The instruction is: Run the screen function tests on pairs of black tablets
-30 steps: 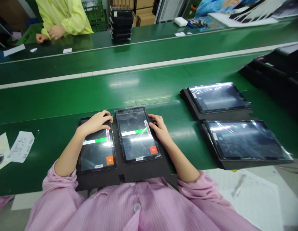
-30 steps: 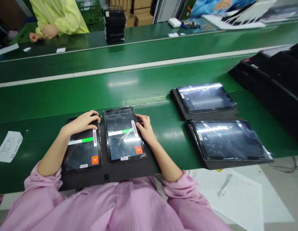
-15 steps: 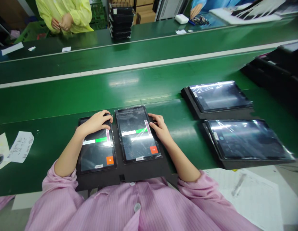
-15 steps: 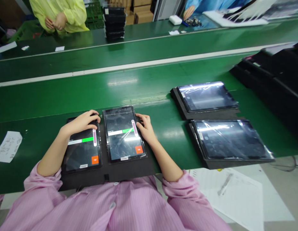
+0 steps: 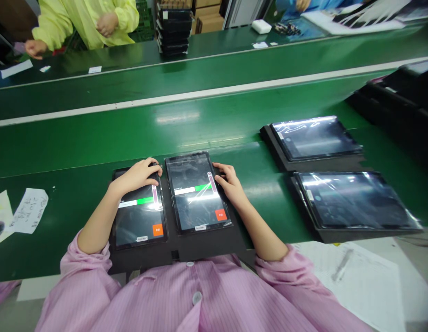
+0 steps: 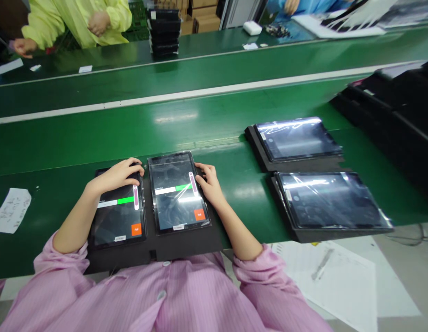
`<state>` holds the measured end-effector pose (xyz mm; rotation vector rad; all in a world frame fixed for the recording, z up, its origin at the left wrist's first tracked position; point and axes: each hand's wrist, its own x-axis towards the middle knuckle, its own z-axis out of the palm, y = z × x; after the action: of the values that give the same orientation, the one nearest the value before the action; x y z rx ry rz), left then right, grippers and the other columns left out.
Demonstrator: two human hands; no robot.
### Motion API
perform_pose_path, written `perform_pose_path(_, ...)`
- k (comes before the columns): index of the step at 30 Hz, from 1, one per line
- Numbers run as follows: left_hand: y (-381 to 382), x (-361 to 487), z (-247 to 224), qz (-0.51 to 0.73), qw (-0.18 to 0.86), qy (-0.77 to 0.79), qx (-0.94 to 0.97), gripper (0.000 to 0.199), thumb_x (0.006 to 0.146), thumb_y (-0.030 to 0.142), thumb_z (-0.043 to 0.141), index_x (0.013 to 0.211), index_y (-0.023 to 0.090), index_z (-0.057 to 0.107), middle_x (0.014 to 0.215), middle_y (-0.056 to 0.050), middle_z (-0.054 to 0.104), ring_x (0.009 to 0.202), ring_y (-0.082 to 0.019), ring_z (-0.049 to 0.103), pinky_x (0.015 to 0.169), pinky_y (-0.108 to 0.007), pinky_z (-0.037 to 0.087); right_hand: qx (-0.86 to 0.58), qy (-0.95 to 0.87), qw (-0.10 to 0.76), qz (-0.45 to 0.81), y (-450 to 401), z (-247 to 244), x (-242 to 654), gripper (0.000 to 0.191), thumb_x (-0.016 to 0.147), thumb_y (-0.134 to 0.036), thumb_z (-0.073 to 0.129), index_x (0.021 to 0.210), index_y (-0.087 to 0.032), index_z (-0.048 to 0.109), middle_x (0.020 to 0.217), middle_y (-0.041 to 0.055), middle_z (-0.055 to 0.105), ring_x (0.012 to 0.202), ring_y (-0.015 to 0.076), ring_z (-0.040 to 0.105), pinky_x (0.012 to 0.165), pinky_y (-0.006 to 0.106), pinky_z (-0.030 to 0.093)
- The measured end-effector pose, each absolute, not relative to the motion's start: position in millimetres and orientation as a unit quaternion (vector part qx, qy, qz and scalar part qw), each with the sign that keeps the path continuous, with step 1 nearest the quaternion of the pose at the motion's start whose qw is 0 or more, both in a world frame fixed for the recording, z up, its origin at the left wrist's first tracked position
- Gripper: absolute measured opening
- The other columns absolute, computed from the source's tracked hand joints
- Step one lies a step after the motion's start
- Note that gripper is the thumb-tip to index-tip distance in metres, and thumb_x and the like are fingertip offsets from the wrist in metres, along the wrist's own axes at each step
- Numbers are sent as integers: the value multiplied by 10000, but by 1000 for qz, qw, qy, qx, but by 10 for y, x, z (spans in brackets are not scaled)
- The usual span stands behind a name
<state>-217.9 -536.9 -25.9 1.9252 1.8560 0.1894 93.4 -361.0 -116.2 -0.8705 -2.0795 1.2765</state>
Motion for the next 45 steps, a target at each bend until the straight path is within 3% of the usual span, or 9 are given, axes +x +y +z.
perform_pose_path(12,-5362,-2135,-213,65,239,682,688,234,928,427,619,1060,235,639,1327,-107,511,1217,-308,547,1031,-451,439,-324,-767,280,478,-3608,-1166,920,432,864,-371,564,1281,-271,616,1197,85,524,1153,289,519,1012,480,454)
perform_pose_path(17,-5446,-2526,-203,134,308,661,672,401,960,500,516,1275,265,594,1405,-77,567,1279,-266,538,1085,-404,420,-319,-768,276,482,-3597,-1159,927,442,855,-376,567,1280,-264,615,1199,89,520,1169,294,513,1005,476,457)
perform_pose_path(20,-5609,-3012,-318,189,363,717,564,582,899,695,490,1185,220,666,1155,-78,715,1068,-260,654,957,-363,504,-319,-768,271,484,-3593,-1163,930,442,848,-373,571,1276,-269,616,1195,86,513,1157,290,517,1006,476,459)
perform_pose_path(23,-5789,-3407,-500,292,434,750,405,857,830,881,295,1038,155,701,917,-131,747,860,-260,697,776,-343,545,-320,-768,271,485,-3578,-1198,924,446,843,-370,573,1276,-272,612,1198,83,503,1146,285,519,1016,481,457)
perform_pose_path(28,-5919,-3433,-734,392,404,753,342,977,792,933,233,1056,112,691,957,-177,750,787,-233,693,639,-273,498,-307,-778,275,473,-3567,-1209,903,446,864,-391,558,1284,-245,598,1171,96,493,1129,294,524,996,489,473)
perform_pose_path(33,-6208,-3053,-868,530,266,726,349,779,883,786,430,1269,127,580,1286,-188,660,1106,-272,662,925,-354,515,-228,-863,315,323,-3889,-818,1010,383,997,-398,498,1340,-244,573,1265,134,470,1220,331,461,1032,523,421)
perform_pose_path(37,-6790,-2720,-991,569,212,711,355,692,843,583,672,1372,179,486,1491,-170,501,1377,-313,484,1170,-465,360,-80,-955,227,173,-4370,-508,1177,337,1037,-433,490,1273,-257,655,1390,167,441,1259,380,414,1053,597,329)
perform_pose_path(41,-7342,-2325,-1069,534,201,710,413,753,871,482,671,1501,257,324,1632,-134,286,1512,-326,262,1248,-537,185,7,-971,186,149,-4688,-515,1230,382,1009,-549,532,1234,-279,683,1447,185,432,1293,384,407,1105,661,197)
perform_pose_path(45,-7605,-2004,-1013,431,202,742,473,827,932,559,548,1576,270,116,1674,-159,92,1544,-362,111,1234,-613,128,3,-974,163,159,-4671,-544,1168,383,937,-603,640,1163,-303,716,1484,164,419,1323,397,388,1126,686,112)
